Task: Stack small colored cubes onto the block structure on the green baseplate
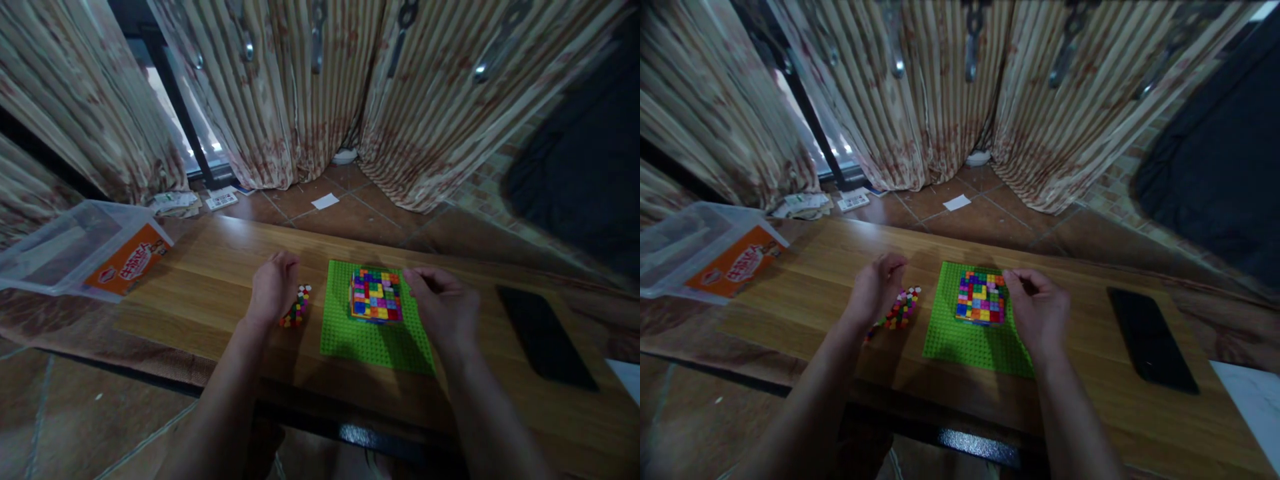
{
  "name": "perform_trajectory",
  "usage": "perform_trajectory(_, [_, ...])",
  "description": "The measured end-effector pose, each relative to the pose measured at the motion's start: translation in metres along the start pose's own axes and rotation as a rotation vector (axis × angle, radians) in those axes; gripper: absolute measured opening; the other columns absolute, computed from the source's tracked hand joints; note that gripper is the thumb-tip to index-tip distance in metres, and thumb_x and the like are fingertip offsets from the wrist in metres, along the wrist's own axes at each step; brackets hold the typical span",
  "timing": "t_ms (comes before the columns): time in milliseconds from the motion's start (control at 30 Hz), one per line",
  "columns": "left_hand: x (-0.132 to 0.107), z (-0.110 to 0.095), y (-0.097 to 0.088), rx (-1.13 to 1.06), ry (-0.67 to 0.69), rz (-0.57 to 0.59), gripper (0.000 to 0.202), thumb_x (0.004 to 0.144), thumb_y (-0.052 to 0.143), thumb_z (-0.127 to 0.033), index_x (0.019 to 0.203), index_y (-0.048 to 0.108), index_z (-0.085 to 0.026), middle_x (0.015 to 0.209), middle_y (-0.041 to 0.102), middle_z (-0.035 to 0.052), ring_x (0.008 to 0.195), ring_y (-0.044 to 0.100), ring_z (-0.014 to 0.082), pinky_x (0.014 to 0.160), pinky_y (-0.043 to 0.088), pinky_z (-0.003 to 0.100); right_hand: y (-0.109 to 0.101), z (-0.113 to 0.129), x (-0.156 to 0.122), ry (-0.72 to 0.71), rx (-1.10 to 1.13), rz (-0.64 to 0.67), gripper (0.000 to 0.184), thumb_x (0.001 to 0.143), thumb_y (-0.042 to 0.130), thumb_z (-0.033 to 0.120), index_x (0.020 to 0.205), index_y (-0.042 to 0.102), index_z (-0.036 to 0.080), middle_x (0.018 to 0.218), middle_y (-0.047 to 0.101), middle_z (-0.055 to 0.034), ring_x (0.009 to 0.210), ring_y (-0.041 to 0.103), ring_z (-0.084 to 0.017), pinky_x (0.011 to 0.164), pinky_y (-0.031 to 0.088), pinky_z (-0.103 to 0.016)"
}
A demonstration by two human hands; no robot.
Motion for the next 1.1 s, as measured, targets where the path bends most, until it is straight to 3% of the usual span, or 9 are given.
perform_trajectory(67, [-0.004,-0.004,0.005,-0.401,-0.052,0.025,0.017,0.085,0.063,-0.028,0.096,0.071,-0.018,0.092,0.074,0.0068,0.082,0.07,0.0205,0.079,0.054,0.032,0.004,0.008,-0.004,0.002,0.079,0.008,0.021,0.076,0.072,0.041,0.072,0.073,0.02,0.068,0.072,-0.002,0.065,0.065,-0.019,0.063,0.052,-0.031])
perform_trajectory(133, [-0.011,-0.013,0.019,-0.776,-0.111,0.107,0.027,0.078,0.074,-0.035,0.097,0.071,-0.017,0.088,0.074,0.0047,0.076,0.07,0.0181,0.076,0.056,0.032,0.013,0.019,-0.011,-0.006,0.168,0.067,0.02,0.077,0.072,0.04,0.072,0.073,0.021,0.067,0.071,-0.0011,0.064,0.065,-0.018,0.061,0.052,-0.03])
perform_trajectory(200, [-0.02,-0.026,0.034,-1.004,-0.142,0.188,0.032,0.073,0.08,-0.036,0.097,0.071,-0.017,0.087,0.074,0.0035,0.077,0.07,0.0164,0.078,0.057,0.031,0.028,0.034,-0.02,-0.049,0.25,0.189,0.018,0.08,0.071,0.039,0.076,0.075,0.021,0.072,0.073,-0.0011,0.067,0.065,-0.017,0.063,0.053,-0.029])
perform_trajectory(267, [-0.028,-0.04,0.044,-1.094,-0.132,0.257,0.032,0.07,0.083,-0.031,0.097,0.072,-0.017,0.087,0.074,0.0031,0.081,0.07,0.0154,0.082,0.057,0.03,0.043,0.046,-0.03,-0.08,0.3,0.321,0.017,0.084,0.07,0.037,0.086,0.077,0.023,0.082,0.075,-0.0018,0.072,0.067,-0.016,0.068,0.054,-0.029])
perform_trajectory(400, [-0.037,-0.06,0.048,-1.054,-0.041,0.311,0.027,0.073,0.08,-0.023,0.098,0.073,-0.018,0.09,0.074,0.003,0.084,0.069,0.0144,0.084,0.056,0.028,0.06,0.05,-0.043,-0.067,0.318,0.45,0.018,0.084,0.072,0.039,0.093,0.077,0.024,0.09,0.076,-0.0024,0.077,0.068,-0.016,0.069,0.056,-0.028])
perform_trajectory(733, [-0.042,-0.071,0.042,-0.93,0.046,0.283,0.024,0.076,0.076,-0.02,0.099,0.07,-0.018,0.086,0.072,0.0024,0.08,0.066,0.0137,0.08,0.056,0.027,0.062,0.045,-0.044,-0.081,0.266,0.478,0.015,0.084,0.071,0.037,0.086,0.078,0.024,0.082,0.074,-0.0014,0.072,0.065,-0.015,0.067,0.051,-0.028])
perform_trajectory(1100, [-0.043,-0.078,0.043,-0.918,0.099,0.305,0.019,0.076,0.078,-0.022,0.092,0.07,-0.018,0.086,0.074,0.0037,0.079,0.068,0.0146,0.078,0.057,0.027,0.063,0.03,-0.04,0.15,0.488,0.509,0.024,0.067,0.085,0.045,0.072,0.078,0.023,0.066,0.072,-0.0003,0.059,0.06,-0.013,0.057,0.05,-0.027])
Point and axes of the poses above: each hand's wrist, its own x-axis towards the middle knuckle, its own y-axis out of the palm, z = x × y, the point moved 10 cm from there along x, towards the middle knuckle
